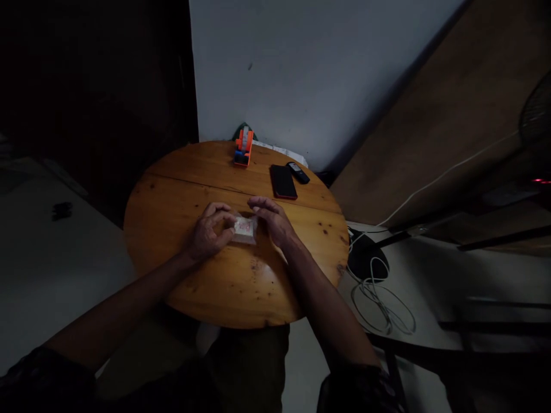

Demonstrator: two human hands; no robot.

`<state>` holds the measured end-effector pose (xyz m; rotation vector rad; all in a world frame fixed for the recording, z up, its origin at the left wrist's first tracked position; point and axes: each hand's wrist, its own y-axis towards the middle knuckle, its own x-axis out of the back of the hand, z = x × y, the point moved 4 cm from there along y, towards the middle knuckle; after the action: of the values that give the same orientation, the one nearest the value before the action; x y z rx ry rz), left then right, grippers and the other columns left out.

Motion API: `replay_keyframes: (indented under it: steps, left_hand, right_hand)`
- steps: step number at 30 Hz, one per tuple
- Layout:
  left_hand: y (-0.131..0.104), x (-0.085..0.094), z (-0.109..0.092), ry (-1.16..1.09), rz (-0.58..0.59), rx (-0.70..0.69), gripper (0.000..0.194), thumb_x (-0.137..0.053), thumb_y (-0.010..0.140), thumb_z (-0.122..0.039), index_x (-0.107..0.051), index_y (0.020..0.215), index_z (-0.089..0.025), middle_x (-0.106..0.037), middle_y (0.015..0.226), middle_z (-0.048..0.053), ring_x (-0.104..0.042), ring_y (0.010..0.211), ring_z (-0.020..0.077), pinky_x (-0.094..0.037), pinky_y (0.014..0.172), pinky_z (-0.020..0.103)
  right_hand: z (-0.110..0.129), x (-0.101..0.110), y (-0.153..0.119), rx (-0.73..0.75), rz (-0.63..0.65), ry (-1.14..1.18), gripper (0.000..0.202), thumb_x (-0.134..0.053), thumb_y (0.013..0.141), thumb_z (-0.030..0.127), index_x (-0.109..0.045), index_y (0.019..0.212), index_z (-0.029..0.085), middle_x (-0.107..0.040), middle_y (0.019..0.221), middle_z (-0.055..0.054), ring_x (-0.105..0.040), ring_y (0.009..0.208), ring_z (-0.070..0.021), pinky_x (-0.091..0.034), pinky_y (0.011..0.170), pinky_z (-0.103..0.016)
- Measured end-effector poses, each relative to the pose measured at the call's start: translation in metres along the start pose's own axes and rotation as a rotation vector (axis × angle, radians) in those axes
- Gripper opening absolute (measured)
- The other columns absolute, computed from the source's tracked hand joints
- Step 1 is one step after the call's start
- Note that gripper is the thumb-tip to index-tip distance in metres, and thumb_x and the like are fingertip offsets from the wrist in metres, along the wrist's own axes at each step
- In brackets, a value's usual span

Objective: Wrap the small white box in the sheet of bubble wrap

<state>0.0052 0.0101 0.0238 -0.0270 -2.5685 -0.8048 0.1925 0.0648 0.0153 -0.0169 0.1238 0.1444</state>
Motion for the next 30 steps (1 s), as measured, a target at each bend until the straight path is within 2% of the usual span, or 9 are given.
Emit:
replay_keyframes:
  steps: [5,8,14,18,22,26,30]
  left_hand:
    - [0.002,0.001,0.008,0.009,-0.046,0.085,0.012,-0.06,0.078,-0.023,-0.068,0.085,-0.018,-0.059,0.11,0.008,-0.06,0.109,0.0243,-0.051,0.097,0.039]
    - [0.002,0.0,0.009,0.003,-0.046,0.079,0.011,-0.06,0.077,-0.022,-0.068,0.084,-0.019,-0.059,0.108,0.007,-0.06,0.109,0.0241,-0.05,0.098,0.04]
    - [0.002,0.0,0.006,0.0,-0.026,0.05,0.011,-0.06,0.077,-0.021,-0.067,0.084,-0.019,-0.059,0.105,0.007,-0.061,0.105,0.0242,-0.05,0.099,0.04]
    - [0.002,-0.002,0.006,-0.003,0.014,0.071,0.013,-0.06,0.075,-0.02,-0.068,0.086,-0.019,-0.059,0.106,0.007,-0.061,0.104,0.0236,-0.052,0.096,0.038]
    - [0.001,-0.004,0.004,-0.024,0.05,0.087,0.014,-0.059,0.075,-0.018,-0.068,0.086,-0.019,-0.06,0.105,0.007,-0.062,0.103,0.0223,-0.053,0.094,0.037]
    - [0.001,-0.007,0.002,-0.069,0.077,0.09,0.017,-0.06,0.075,-0.019,-0.067,0.091,-0.02,-0.062,0.102,0.006,-0.064,0.099,0.0207,-0.056,0.084,0.032]
    - [0.0,-0.007,0.003,-0.08,0.073,0.103,0.02,-0.06,0.075,-0.018,-0.065,0.094,-0.019,-0.062,0.102,0.006,-0.065,0.094,0.0192,-0.056,0.08,0.03]
  right_hand:
    - [0.008,0.018,0.003,0.067,-0.084,-0.064,0.026,-0.073,0.065,0.036,-0.071,0.089,0.025,-0.071,0.094,0.0,-0.061,0.095,-0.0191,-0.046,0.087,-0.034]
    - [0.013,0.023,0.002,0.104,-0.059,-0.088,0.025,-0.075,0.065,0.035,-0.071,0.087,0.025,-0.072,0.097,-0.001,-0.061,0.101,-0.0204,-0.046,0.092,-0.036]
    - [0.025,0.005,-0.014,0.1,0.366,-0.237,0.026,-0.084,0.068,0.037,-0.074,0.087,0.023,-0.067,0.127,-0.005,-0.057,0.124,-0.0259,-0.043,0.104,-0.041]
    - [0.027,-0.003,-0.018,0.167,0.471,-0.371,0.026,-0.085,0.069,0.032,-0.076,0.091,0.023,-0.065,0.127,-0.008,-0.055,0.128,-0.027,-0.04,0.108,-0.043]
    - [0.025,-0.008,-0.017,0.219,0.483,-0.429,0.019,-0.083,0.071,0.03,-0.078,0.088,0.025,-0.067,0.122,-0.006,-0.058,0.124,-0.0276,-0.042,0.107,-0.045]
    - [0.024,-0.011,-0.016,0.28,0.442,-0.437,0.013,-0.08,0.075,0.036,-0.078,0.082,0.026,-0.069,0.115,-0.006,-0.058,0.122,-0.0278,-0.042,0.106,-0.047]
    - [0.023,-0.015,-0.017,0.294,0.383,-0.423,0.024,-0.077,0.078,0.049,-0.075,0.074,0.025,-0.069,0.108,-0.008,-0.057,0.122,-0.0294,-0.043,0.105,-0.047]
